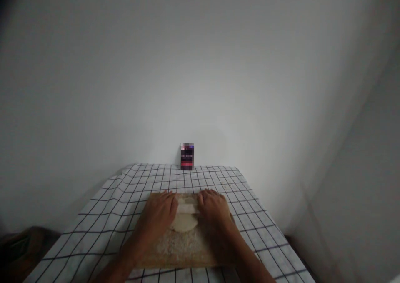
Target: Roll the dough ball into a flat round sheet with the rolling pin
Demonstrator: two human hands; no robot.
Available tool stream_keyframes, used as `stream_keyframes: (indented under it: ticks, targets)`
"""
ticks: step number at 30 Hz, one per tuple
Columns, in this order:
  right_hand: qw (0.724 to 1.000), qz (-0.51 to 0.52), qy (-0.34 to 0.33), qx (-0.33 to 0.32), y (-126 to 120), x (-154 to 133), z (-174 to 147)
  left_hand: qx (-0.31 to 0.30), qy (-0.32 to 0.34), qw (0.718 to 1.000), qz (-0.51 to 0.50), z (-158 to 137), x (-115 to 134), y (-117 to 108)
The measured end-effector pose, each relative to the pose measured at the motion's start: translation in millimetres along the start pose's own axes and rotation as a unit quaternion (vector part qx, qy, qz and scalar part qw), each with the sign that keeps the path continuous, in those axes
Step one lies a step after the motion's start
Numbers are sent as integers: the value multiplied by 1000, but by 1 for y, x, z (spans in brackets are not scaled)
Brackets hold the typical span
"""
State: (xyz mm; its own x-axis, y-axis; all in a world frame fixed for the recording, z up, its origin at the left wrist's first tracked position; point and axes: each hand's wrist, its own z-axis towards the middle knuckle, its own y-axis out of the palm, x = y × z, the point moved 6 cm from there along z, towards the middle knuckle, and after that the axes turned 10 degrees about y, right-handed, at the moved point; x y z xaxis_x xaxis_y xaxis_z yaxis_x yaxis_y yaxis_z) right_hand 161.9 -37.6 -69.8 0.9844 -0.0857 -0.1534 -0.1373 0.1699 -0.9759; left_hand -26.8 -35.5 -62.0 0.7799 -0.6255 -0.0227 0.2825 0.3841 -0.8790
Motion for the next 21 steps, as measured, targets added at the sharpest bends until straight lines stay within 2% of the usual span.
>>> stream_keyframes:
  ticks: [3,7,10,14,18,21]
  targets:
    - [996,48,-17,69,2,2,-38,76,25,996,29,-31,17,-13]
    - [992,80,-25,99,13,8,-75,166,80,980,77,-67,36,-23]
    - [991,89,-32,94,15,8,-82,195,100,972,88,-78,43,-24]
    - [994,81,-24,73,6,5,-61,156,60,985,48,-64,35,-23]
    - [998,47,1,31,-3,-2,-16,64,18,998,-18,-24,14,-14]
    - [1000,14,15,-6,-5,-7,16,4,-20,1000,-13,6,-5,-1]
